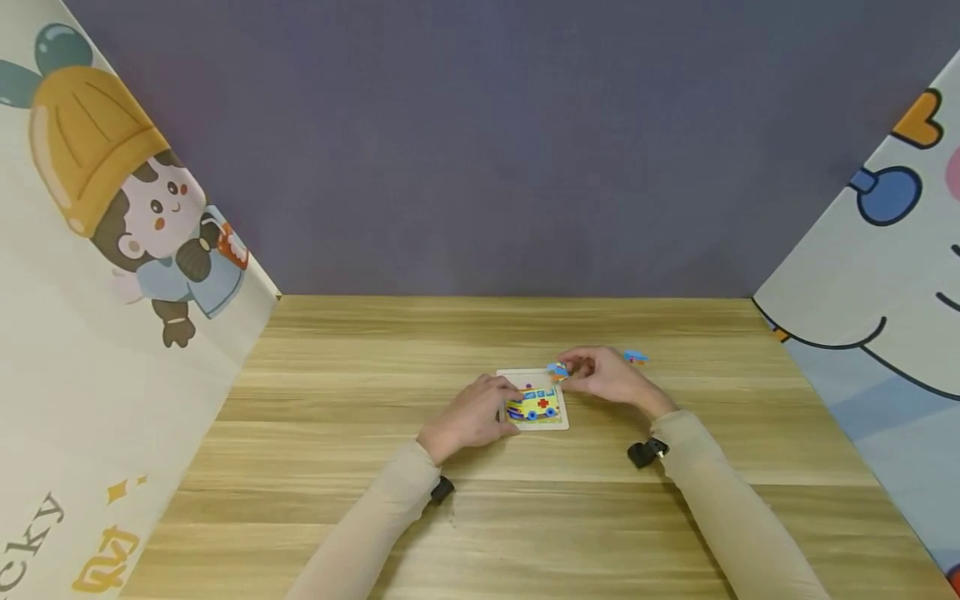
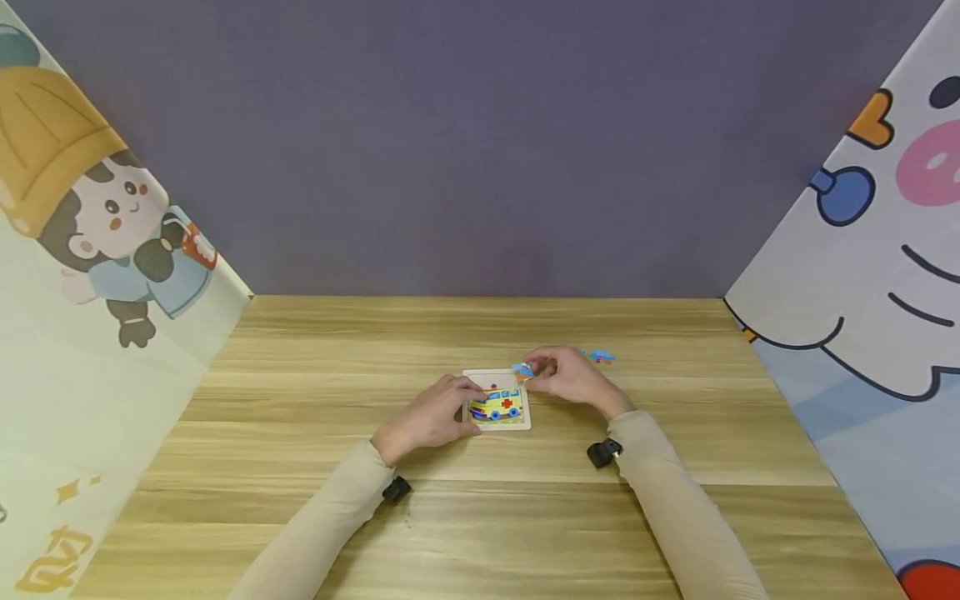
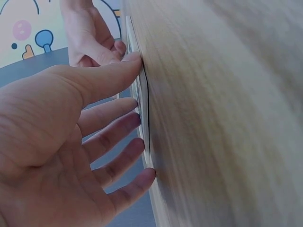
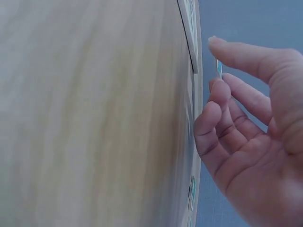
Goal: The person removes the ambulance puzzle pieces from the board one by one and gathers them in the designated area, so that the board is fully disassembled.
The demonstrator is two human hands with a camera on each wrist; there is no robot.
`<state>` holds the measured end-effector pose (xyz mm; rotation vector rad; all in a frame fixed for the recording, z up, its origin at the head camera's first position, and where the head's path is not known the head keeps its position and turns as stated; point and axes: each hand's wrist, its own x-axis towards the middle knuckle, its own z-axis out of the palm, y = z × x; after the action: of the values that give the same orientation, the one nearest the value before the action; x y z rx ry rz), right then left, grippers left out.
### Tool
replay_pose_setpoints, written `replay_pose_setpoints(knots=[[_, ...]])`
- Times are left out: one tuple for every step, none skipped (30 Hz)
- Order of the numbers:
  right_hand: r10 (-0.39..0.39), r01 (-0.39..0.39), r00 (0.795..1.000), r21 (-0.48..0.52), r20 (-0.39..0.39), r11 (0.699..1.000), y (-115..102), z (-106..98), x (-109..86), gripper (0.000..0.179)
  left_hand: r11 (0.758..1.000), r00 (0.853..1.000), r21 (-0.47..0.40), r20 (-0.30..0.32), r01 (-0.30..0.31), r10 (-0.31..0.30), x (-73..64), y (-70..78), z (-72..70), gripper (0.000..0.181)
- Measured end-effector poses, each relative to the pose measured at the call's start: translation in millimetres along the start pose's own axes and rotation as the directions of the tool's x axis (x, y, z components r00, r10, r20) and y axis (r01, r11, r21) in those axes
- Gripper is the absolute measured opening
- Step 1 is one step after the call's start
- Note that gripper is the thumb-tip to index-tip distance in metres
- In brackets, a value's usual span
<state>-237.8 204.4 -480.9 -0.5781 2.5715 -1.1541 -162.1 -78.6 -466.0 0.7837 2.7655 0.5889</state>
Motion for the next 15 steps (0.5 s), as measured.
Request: replay_pose_setpoints(knots=[[-0.001,0.001,1.0,-0.005,-0.002,1.0,1,-1,-1.1,0.05,1.0,1.0,0.001,0.001,0.001,-0.001,0.0,0.1,0.6,0.058],[0.007,-0.007,1.0,0.0,-0.008,1.0,2,-1,-2.3,0.049,1.0,1.0,0.002,0.001,0.002,-0.002,0.0,0.1,1.2,0.058],[0.013,-0.013,1.0,0.003,-0.009,1.0,3,-2,-3.6,0.049,1.0,1.0,0.002,0.002,0.003,-0.003,-0.1,0.1,1.6,0.058],[0.018,-0.018,1.0,0.005,-0.011,1.0,4,-3,-5.0,0.05,1.0,1.0,0.001,0.005,0.004,-0.004,-0.2,0.2,1.9,0.058],[0.023,-0.023,1.0,0.006,-0.014,1.0,5,-5,-6.4,0.05,1.0,1.0,0.001,0.007,0.003,-0.003,-0.3,0.1,2.2,0.058],[0.027,-0.027,1.0,0.009,-0.015,1.0,6,-6,-7.8,0.051,1.0,1.0,0.0,0.009,0.004,-0.004,-0.3,0.0,2.3,0.058],[0.036,-0.035,0.999,0.01,-0.02,0.999,6,-7,-9.1,0.051,1.0,1.0,-0.001,0.009,0.005,-0.005,-0.5,0.0,2.1,0.058],[0.041,-0.041,0.999,0.013,-0.024,0.999,6,-9,-10.2,0.051,1.0,1.0,-0.001,0.007,0.004,-0.004,-0.7,-0.2,1.8,0.058],[0.042,-0.042,0.999,0.01,-0.027,0.999,7,-10,-11.2,0.052,1.0,1.0,-0.003,0.005,0.004,-0.004,-0.9,-0.1,1.4,0.058],[0.041,-0.041,0.999,0.008,-0.031,0.999,7,-11,-12.1,0.053,1.0,1.0,-0.002,0.004,0.004,-0.004,-1.1,-0.1,1.0,0.058],[0.039,-0.039,0.999,0.004,-0.036,0.999,7,-12,-12.9,0.053,1.0,1.0,-0.001,-0.001,0.004,-0.004,-1.2,-0.1,0.7,0.058],[0.037,-0.037,0.999,0.0,-0.039,0.999,8,-13,-13.7,0.054,1.0,1.0,-0.004,-0.002,0.006,-0.006,-1.3,0.0,0.3,0.057],[0.036,-0.036,0.998,-0.005,-0.044,0.999,9,-14,-14.4,0.054,1.0,1.0,-0.003,-0.002,0.007,-0.007,-1.5,0.0,0.2,0.057],[0.032,-0.032,0.998,-0.011,-0.047,0.999,10,-16,-15.2,0.054,1.0,1.0,-0.002,-0.003,0.007,-0.007,-1.4,-0.1,0.3,0.057],[0.031,-0.032,0.998,-0.012,-0.051,0.999,12,-17,-16.2,0.054,1.0,1.0,0.0,0.0,0.008,-0.008,-1.3,-0.2,0.7,0.057]])
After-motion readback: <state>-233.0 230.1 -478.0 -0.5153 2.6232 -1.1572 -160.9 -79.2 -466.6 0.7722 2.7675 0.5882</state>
